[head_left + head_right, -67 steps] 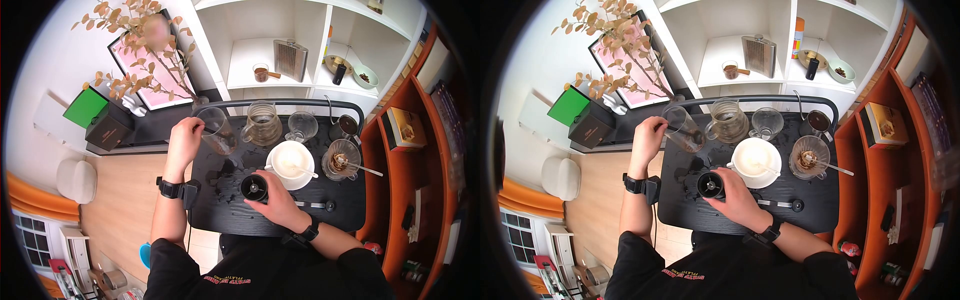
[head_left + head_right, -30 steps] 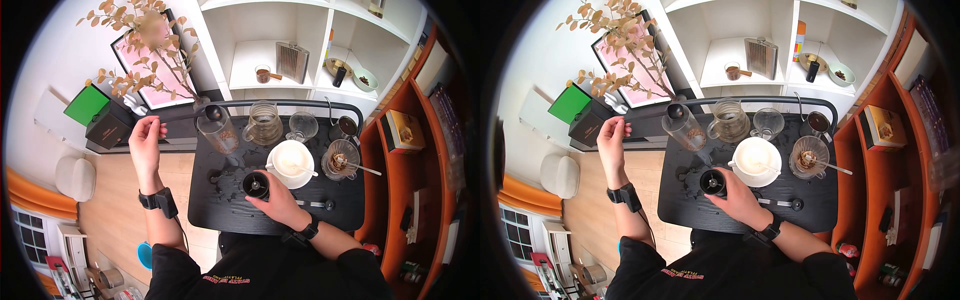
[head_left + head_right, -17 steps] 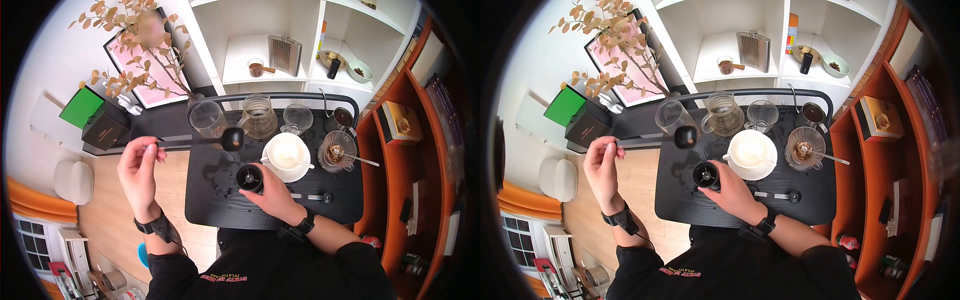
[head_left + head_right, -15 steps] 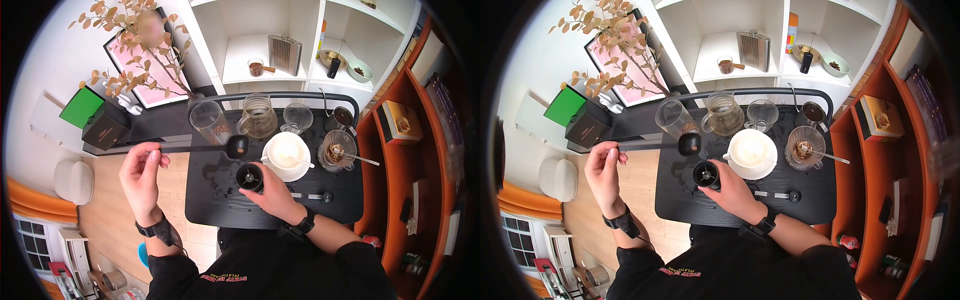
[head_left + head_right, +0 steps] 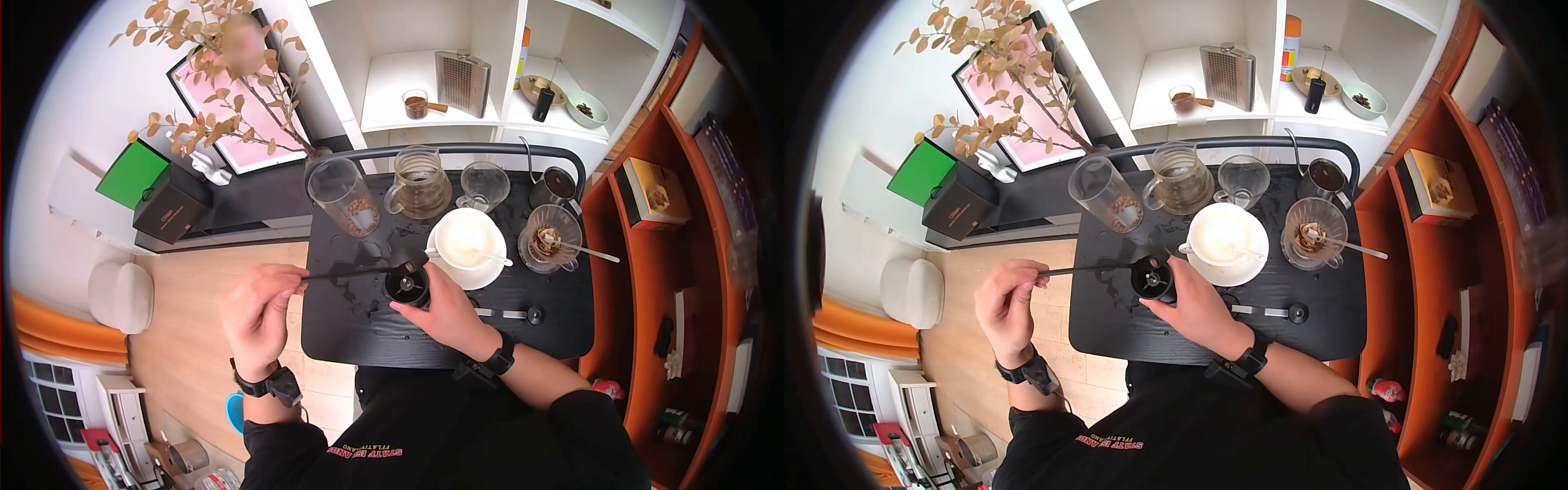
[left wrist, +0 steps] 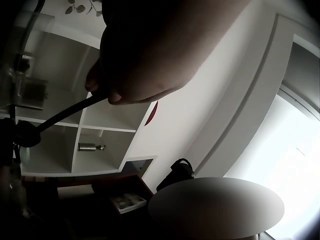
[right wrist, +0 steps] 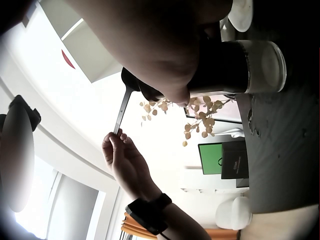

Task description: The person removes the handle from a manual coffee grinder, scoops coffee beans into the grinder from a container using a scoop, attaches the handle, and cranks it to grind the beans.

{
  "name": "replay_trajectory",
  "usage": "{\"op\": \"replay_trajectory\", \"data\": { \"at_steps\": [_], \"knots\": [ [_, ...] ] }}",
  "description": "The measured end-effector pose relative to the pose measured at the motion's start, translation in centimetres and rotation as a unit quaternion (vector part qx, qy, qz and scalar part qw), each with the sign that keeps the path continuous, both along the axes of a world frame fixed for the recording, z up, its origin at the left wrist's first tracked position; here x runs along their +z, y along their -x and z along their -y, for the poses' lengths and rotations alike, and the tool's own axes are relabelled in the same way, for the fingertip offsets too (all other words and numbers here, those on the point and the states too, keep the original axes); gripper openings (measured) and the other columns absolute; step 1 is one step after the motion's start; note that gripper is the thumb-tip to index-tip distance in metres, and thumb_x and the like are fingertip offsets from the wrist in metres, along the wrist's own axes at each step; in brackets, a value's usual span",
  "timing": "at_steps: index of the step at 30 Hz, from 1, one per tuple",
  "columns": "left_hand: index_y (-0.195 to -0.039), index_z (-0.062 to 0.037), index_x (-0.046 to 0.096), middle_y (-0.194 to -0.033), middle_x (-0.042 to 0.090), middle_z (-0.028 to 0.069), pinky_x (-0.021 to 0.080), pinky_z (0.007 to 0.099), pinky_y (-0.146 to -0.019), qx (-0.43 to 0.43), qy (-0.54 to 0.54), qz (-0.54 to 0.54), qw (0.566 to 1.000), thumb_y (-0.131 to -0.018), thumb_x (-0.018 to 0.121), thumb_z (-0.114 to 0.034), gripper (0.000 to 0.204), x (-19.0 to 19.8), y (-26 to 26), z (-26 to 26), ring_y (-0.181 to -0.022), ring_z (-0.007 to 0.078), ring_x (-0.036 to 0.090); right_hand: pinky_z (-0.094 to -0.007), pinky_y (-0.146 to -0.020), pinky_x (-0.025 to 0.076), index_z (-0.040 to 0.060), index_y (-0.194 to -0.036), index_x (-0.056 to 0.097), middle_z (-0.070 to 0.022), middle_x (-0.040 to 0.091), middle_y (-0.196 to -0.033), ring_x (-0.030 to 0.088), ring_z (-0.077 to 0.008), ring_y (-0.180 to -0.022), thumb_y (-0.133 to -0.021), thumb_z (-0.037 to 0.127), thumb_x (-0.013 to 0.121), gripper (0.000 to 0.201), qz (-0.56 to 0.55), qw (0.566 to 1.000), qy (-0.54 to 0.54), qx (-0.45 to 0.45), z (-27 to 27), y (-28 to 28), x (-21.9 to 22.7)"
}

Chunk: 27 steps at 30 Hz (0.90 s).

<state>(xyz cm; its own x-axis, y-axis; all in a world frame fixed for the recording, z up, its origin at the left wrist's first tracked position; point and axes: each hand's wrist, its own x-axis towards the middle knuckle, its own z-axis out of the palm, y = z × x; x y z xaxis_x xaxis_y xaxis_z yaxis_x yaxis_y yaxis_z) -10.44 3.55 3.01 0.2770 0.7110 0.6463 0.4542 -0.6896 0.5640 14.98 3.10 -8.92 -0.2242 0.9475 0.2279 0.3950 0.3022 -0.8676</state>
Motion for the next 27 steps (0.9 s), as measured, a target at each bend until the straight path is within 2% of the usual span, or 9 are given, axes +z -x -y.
{"op": "replay_trajectory", "data": {
  "at_steps": [6, 10, 13, 15, 16, 18, 19, 22, 27],
  "knots": [
    [-0.095, 0.0003, 0.066, -0.087, 0.072, 0.0168, 0.057, 0.0329, -0.067, -0.001, -0.046, -0.027, 0.999, -0.086, 0.066, 0.010, 0.013, 0.1, -0.3, 0.3, -0.077, 0.0290, 0.071, -0.0415, -0.086, 0.051, -0.0010, -0.120, 0.053, -0.0169, 0.064, -0.106, 0.065, -0.0354, -0.099, -0.084, 0.027, 0.083, 0.054, -0.033, 0.999, -0.033, 0.006, -0.2, 0.0, -0.1],
    [-0.095, 0.0005, 0.066, -0.088, 0.073, 0.0172, 0.056, 0.0333, -0.068, -0.002, -0.061, -0.050, 0.997, -0.085, 0.066, 0.009, 0.013, 0.4, -0.3, 0.5, -0.077, 0.0291, 0.071, -0.0413, -0.086, 0.051, -0.0007, -0.122, 0.053, -0.0173, 0.064, -0.107, 0.065, -0.0350, -0.099, -0.084, 0.027, 0.083, 0.055, -0.040, 0.999, -0.018, 0.012, -0.2, 0.0, -0.3],
    [-0.097, 0.0029, 0.063, -0.092, 0.071, 0.0211, 0.055, 0.0308, -0.067, -0.004, -0.077, -0.038, 0.996, -0.094, 0.058, 0.009, 0.009, 0.3, -0.1, 0.2, -0.074, 0.0234, 0.066, -0.0403, -0.091, 0.051, -0.0006, -0.127, 0.052, -0.0176, 0.065, -0.113, 0.065, -0.0338, -0.105, -0.085, 0.026, 0.083, 0.059, -0.014, 1.000, -0.017, -0.002, -0.1, 0.0, -0.5],
    [-0.103, 0.0043, 0.064, -0.095, 0.071, 0.0168, 0.055, 0.0292, -0.073, 0.084, -0.083, 0.043, 0.992, -0.097, 0.056, 0.008, 0.011, 0.0, 0.0, -0.4, -0.079, 0.0200, 0.066, -0.0399, -0.094, 0.051, 0.0002, -0.135, 0.047, -0.0187, 0.063, -0.118, 0.064, -0.0348, -0.110, -0.087, 0.021, 0.080, 0.062, -0.040, 0.998, -0.038, 0.024, -0.2, -0.1, 0.0],
    [-0.103, 0.0043, 0.064, -0.095, 0.071, 0.0168, 0.055, 0.0292, -0.073, 0.085, -0.087, 0.042, 0.992, -0.097, 0.056, 0.008, 0.011, 0.0, 0.2, -0.9, -0.079, 0.0200, 0.066, -0.0399, -0.094, 0.051, 0.0002, -0.135, 0.047, -0.0187, 0.063, -0.118, 0.064, -0.0348, -0.110, -0.087, 0.021, 0.080, 0.062, -0.042, 0.998, -0.042, 0.026, -0.3, -0.1, 0.1],
    [-0.109, 0.0051, 0.066, -0.095, 0.069, 0.0117, 0.054, 0.0271, -0.078, 0.200, -0.034, 0.112, 0.973, -0.101, 0.055, 0.005, 0.014, -0.1, 0.8, -2.6, -0.083, 0.0151, 0.065, -0.0397, -0.096, 0.051, 0.0006, -0.136, 0.047, -0.0184, 0.063, -0.121, 0.064, -0.0345, -0.113, -0.087, 0.021, 0.080, 0.062, -0.035, 0.999, -0.018, 0.029, -0.2, -0.1, 0.2],
    [-0.112, 0.0044, 0.066, -0.091, 0.068, 0.0078, 0.053, 0.0252, -0.078, 0.210, -0.018, 0.146, 0.967, -0.102, 0.057, 0.000, 0.014, -0.3, 1.0, -3.7, -0.084, 0.0114, 0.065, -0.0397, -0.096, 0.051, 0.0006, -0.136, 0.047, -0.0184, 0.063, -0.121, 0.064, -0.0345, -0.113, -0.087, 0.021, 0.080, 0.062, -0.035, 0.999, -0.020, 0.028, -0.2, -0.2, 0.2],
    [-0.110, 0.0040, 0.067, -0.091, 0.069, 0.0062, 0.053, 0.0237, -0.077, 0.244, 0.034, 0.150, 0.957, -0.101, 0.059, -0.001, 0.013, -0.9, 1.9, -6.9, -0.082, 0.0109, 0.065, -0.0399, -0.096, 0.050, 0.0005, -0.136, 0.047, -0.0185, 0.063, -0.121, 0.063, -0.0345, -0.113, -0.087, 0.021, 0.080, 0.063, -0.035, 0.999, -0.025, 0.027, -0.2, -0.1, 0.2],
    [-0.107, 0.0014, 0.071, -0.084, 0.071, 0.0092, 0.053, 0.0268, -0.071, 0.280, 0.052, 0.036, 0.958, -0.096, 0.067, -0.006, 0.014, -3.1, 1.2, -11.3, -0.075, 0.0119, 0.066, -0.0400, -0.096, 0.051, 0.0001, -0.136, 0.047, -0.0188, 0.063, -0.121, 0.063, -0.0348, -0.113, -0.087, 0.021, 0.080, 0.063, -0.032, 0.999, -0.032, 0.024, -0.1, -0.2, 0.1]
  ]
}}
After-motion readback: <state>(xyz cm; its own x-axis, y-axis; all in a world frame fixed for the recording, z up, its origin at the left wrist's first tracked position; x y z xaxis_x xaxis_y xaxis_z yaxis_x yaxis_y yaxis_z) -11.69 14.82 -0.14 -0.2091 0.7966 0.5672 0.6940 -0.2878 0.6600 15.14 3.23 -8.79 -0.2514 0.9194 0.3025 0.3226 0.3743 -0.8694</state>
